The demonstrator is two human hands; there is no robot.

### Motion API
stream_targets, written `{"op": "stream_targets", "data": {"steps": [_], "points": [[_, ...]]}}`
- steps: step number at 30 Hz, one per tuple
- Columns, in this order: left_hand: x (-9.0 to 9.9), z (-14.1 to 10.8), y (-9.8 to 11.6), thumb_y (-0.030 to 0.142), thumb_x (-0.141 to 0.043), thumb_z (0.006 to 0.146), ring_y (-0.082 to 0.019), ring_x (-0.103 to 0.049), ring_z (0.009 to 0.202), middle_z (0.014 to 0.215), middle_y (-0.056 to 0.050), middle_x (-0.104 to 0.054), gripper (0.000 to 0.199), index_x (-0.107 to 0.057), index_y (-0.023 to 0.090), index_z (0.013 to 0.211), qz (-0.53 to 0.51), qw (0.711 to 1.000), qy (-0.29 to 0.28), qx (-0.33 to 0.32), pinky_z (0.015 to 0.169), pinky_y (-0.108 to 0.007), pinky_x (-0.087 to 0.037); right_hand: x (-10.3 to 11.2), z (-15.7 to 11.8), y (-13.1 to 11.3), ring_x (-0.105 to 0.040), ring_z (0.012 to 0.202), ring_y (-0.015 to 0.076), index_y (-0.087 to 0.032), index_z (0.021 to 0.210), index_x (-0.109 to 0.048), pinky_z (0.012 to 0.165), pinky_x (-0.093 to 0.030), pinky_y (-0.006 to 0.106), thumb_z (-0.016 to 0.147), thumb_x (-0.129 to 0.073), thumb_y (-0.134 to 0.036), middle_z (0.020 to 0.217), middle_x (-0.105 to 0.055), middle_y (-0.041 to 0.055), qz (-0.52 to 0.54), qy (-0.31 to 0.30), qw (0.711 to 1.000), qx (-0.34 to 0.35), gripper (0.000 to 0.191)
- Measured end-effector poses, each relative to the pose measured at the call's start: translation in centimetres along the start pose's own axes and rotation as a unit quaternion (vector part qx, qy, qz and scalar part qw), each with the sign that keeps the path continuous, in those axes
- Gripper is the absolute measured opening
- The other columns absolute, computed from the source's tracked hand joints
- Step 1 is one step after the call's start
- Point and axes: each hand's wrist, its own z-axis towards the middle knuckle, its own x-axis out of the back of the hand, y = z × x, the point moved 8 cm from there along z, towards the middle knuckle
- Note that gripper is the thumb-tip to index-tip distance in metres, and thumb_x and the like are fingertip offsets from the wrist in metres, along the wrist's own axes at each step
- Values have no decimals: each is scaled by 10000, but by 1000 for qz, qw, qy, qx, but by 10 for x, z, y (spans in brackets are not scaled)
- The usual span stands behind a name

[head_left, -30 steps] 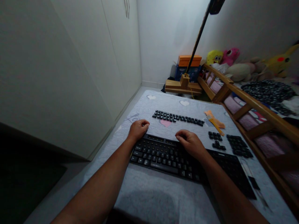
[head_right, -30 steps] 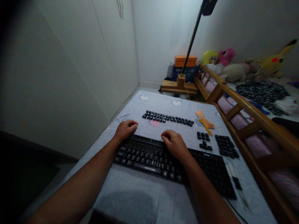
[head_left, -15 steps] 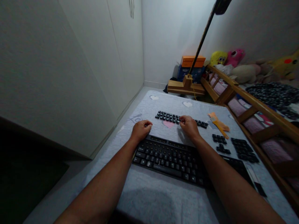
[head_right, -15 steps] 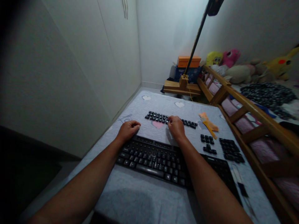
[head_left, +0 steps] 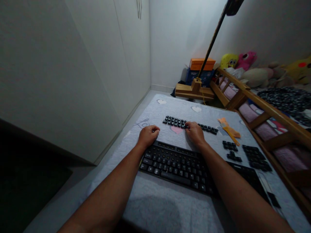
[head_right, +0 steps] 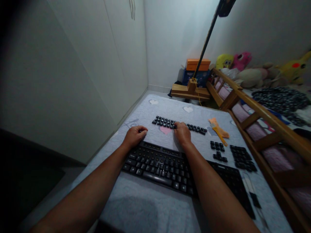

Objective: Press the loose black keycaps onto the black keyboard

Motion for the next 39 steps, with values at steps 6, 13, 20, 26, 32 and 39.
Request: {"op": "stream_targets", "data": {"steps": [6,13,20,26,32,39], "points": [[-2,0,-2,284,-552,770,-186,-667,836,874,-37,-748,231,-743,188,857,-2,1000,1,-7,769,-275,-509,0,0,-2,-564,869,201,-200,980,-683,794,-418,285,813,-528,-164,920,-610,69,-8,0,1000,2,231],[-2,1,-3,291,-551,771,-188,-668,831,867,-38,-746,238,-745,189,864,4,1000,-2,-1,766,-279,-504,14,-3,-7,-565,871,190,-189,920,-674,797,-432,289,756,-568,-151,947,-599,67,15,4,1000,4,199],[-1,0,-1,300,-546,771,-191,-666,847,873,-39,-748,244,-745,188,859,-2,1000,-4,-8,778,-279,-509,51,-34,-19,-593,722,142,-191,881,-660,710,-447,261,748,-613,-204,808,-655,10,76,-38,996,17,142],[-2,1,-3,304,-546,771,-194,-667,848,876,-44,-746,248,-743,186,863,-4,1000,-1,-14,796,-287,-508,71,-102,-39,-618,807,179,-226,898,-656,747,-471,302,773,-601,-250,872,-678,23,188,-100,976,53,138],[-2,0,-3,302,-546,758,-195,-672,819,858,-50,-744,258,-745,177,865,-4,1000,0,-8,783,-293,-508,68,-136,-56,-606,877,193,-233,894,-637,815,-469,333,798,-589,-189,914,-666,33,214,-88,971,62,116],[-2,1,-2,304,-543,761,-189,-671,802,853,-47,-743,261,-743,174,867,0,1000,-3,-8,779,-290,-501,43,-139,-75,-542,929,217,-229,915,-627,860,-409,384,807,-587,-116,931,-652,37,169,-83,976,109,162]]}}
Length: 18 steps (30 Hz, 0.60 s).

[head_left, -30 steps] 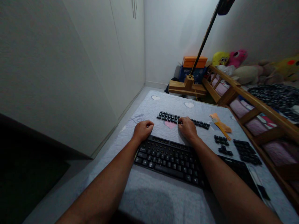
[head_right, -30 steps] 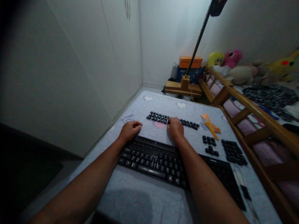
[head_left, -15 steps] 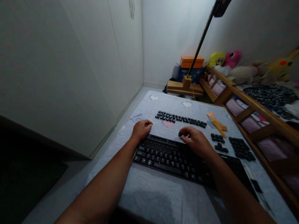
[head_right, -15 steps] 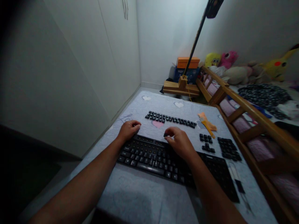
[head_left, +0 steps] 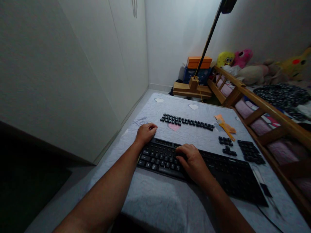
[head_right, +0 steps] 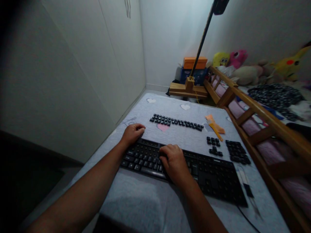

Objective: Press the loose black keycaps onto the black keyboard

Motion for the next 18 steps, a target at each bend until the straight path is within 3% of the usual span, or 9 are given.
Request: {"op": "stream_targets", "data": {"steps": [6,18], "points": [[1,0,3,300,-543,760,-189,-668,801,847,-41,-742,245,-740,185,849,4,1000,0,5,787,-291,-501,-10,-1,0,-522,897,212,-224,825,-599,835,-376,372,829,-578,-124,897,-637,29,-30,-25,999,9,102],[1,0,1,305,-552,758,-188,-667,817,864,-38,-747,247,-744,191,862,5,1000,1,6,781,-280,-505,-10,-3,-3,-511,921,216,-224,838,-602,857,-364,384,839,-563,-118,920,-638,33,-20,-30,999,13,112]]}}
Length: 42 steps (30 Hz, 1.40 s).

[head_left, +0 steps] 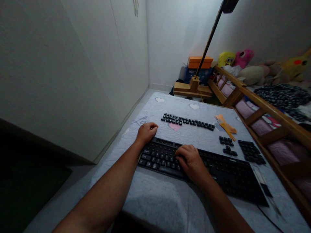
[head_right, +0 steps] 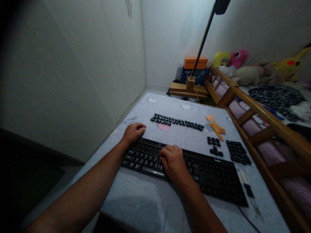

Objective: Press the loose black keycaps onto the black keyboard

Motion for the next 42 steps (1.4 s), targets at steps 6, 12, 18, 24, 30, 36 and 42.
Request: {"op": "stream_targets", "data": {"steps": [6,12,18,24,30,36,42], "points": [[-1,1,0,304,-547,764,-187,-668,814,866,-40,-745,250,-742,187,869,6,1000,-2,-2,780,-282,-500,0,-1,0,-507,920,210,-225,847,-608,855,-367,378,841,-568,-125,917,-627,32,-3,10,1000,9,108],[0,0,0,300,-547,765,-192,-670,823,870,-45,-747,248,-741,183,867,2,1000,-1,-4,781,-285,-501,0,-2,0,-512,911,209,-230,838,-610,837,-380,375,851,-553,-139,914,-619,38,-2,25,1000,14,107],[1,-1,0,290,-549,760,-197,-671,825,864,-46,-743,241,-742,182,855,0,1000,2,-2,779,-291,-498,-1,0,0,-525,902,209,-225,822,-596,848,-381,378,846,-549,-117,899,-626,35,-1,21,1000,8,120],[1,0,2,294,-549,762,-198,-670,817,868,-50,-744,246,-743,179,861,2,1000,-2,-2,782,-297,-500,-2,0,1,-525,924,220,-229,862,-610,853,-380,388,841,-556,-121,921,-634,40,-7,17,1000,8,123],[0,0,0,297,-548,763,-190,-671,808,867,-45,-745,247,-742,181,863,-2,1000,-3,-1,786,-288,-501,-3,2,0,-517,902,209,-215,813,-599,843,-374,368,853,-561,-140,895,-622,35,-16,12,1000,-2,93],[-1,0,0,298,-546,762,-188,-667,809,869,-41,-746,253,-742,179,867,-2,1000,-4,0,779,-283,-502,-4,4,-1,-514,890,207,-204,823,-604,829,-362,351,872,-560,-163,888,-631,36,-57,26,998,-2,78],[0,1,0,304,-546,763,-193,-668,820,875,-45,-746,255,-742,178,868,2,1000,-1,-4,768,-283,-498,-5,4,-1,-513,886,209,-202,844,-613,837,-355,355,891,-545,-172,893,-636,37,-84,33,996,1,88]]}}
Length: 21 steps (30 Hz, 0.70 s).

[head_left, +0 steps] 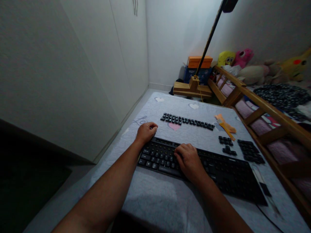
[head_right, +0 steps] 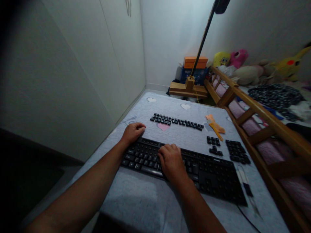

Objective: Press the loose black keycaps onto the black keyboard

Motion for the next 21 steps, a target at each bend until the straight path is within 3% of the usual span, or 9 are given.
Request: {"op": "stream_targets", "data": {"steps": [13,21], "points": [[-1,0,-1,292,-551,760,-190,-668,803,863,-44,-746,248,-743,176,866,-1,1000,1,-1,764,-283,-497,-2,1,0,-501,922,213,-200,878,-635,850,-354,340,880,-548,-152,916,-612,49,-10,-16,1000,-15,98],[-1,0,-2,292,-551,757,-190,-669,829,867,-43,-746,248,-742,178,867,-6,1000,4,-2,771,-277,-499,-3,9,-2,-501,892,181,-202,873,-628,816,-342,303,912,-519,-179,909,-617,37,-42,-58,997,-6,118]]}}
